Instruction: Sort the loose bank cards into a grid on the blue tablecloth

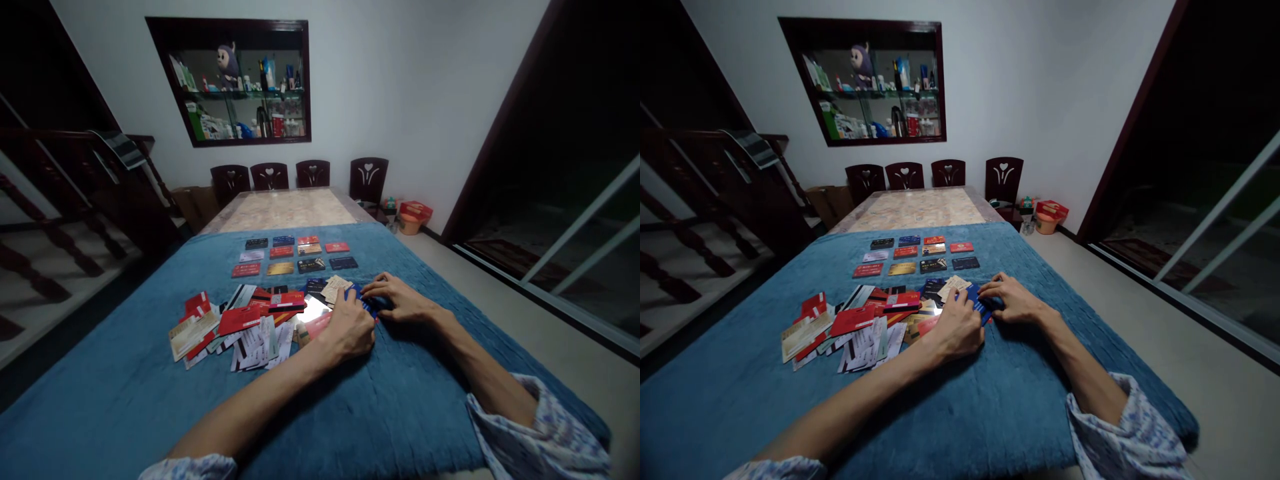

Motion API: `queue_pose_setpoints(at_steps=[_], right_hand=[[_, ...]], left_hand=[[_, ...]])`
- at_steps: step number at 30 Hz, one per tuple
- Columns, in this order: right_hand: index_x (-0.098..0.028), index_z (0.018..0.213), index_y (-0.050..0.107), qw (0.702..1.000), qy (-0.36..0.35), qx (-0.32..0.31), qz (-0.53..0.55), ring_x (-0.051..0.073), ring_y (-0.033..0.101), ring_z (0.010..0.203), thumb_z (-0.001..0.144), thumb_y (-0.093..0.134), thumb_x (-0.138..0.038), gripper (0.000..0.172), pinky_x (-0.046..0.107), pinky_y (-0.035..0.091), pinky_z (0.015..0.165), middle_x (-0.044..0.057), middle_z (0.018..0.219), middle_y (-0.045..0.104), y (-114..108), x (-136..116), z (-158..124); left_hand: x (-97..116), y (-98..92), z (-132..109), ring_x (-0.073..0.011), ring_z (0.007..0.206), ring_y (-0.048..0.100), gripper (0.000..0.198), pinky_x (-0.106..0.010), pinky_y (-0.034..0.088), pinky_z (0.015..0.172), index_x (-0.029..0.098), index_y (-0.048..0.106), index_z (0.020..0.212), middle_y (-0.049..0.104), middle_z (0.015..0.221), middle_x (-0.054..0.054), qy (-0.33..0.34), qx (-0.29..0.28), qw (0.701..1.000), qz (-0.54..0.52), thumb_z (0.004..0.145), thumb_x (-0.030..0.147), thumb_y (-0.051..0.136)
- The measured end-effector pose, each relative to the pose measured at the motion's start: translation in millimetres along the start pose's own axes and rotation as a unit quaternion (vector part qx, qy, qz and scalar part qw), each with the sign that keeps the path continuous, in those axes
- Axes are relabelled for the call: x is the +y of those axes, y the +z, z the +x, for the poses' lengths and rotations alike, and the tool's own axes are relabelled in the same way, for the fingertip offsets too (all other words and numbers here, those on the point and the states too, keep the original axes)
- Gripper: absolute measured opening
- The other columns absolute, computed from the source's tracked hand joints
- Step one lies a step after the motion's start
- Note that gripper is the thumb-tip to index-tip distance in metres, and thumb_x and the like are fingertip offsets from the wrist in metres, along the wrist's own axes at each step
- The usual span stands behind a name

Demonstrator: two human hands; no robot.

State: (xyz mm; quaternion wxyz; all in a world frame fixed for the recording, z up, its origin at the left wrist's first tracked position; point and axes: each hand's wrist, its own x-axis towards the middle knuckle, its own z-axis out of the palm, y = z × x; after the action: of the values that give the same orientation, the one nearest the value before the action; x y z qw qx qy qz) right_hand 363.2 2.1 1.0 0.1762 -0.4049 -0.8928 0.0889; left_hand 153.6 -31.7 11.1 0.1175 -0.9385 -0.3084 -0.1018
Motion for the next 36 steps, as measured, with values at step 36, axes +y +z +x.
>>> queue_pose_setpoints(at_steps=[36], right_hand=[[-0.018, 0.114, 0.066, 0.988, 0.073, 0.138, -0.004, 0.021, 0.061, 0.087, 0.082, 0.056, -0.018, 0.033, 0.034, 0.05, 0.082, 0.009, 0.096, 0.064, 18.7, 8.2, 4.8]], left_hand=[[-56.9, 5.2, 3.6, -0.0228, 0.101, 0.055, 0.041, -0.035, 0.044, 0.086, 0.018, 0.055, 0.126, 0.068, 0.11, -0.008, -0.069, 0.056, 0.995, -0.051, 0.086, 0.007, 0.05]])
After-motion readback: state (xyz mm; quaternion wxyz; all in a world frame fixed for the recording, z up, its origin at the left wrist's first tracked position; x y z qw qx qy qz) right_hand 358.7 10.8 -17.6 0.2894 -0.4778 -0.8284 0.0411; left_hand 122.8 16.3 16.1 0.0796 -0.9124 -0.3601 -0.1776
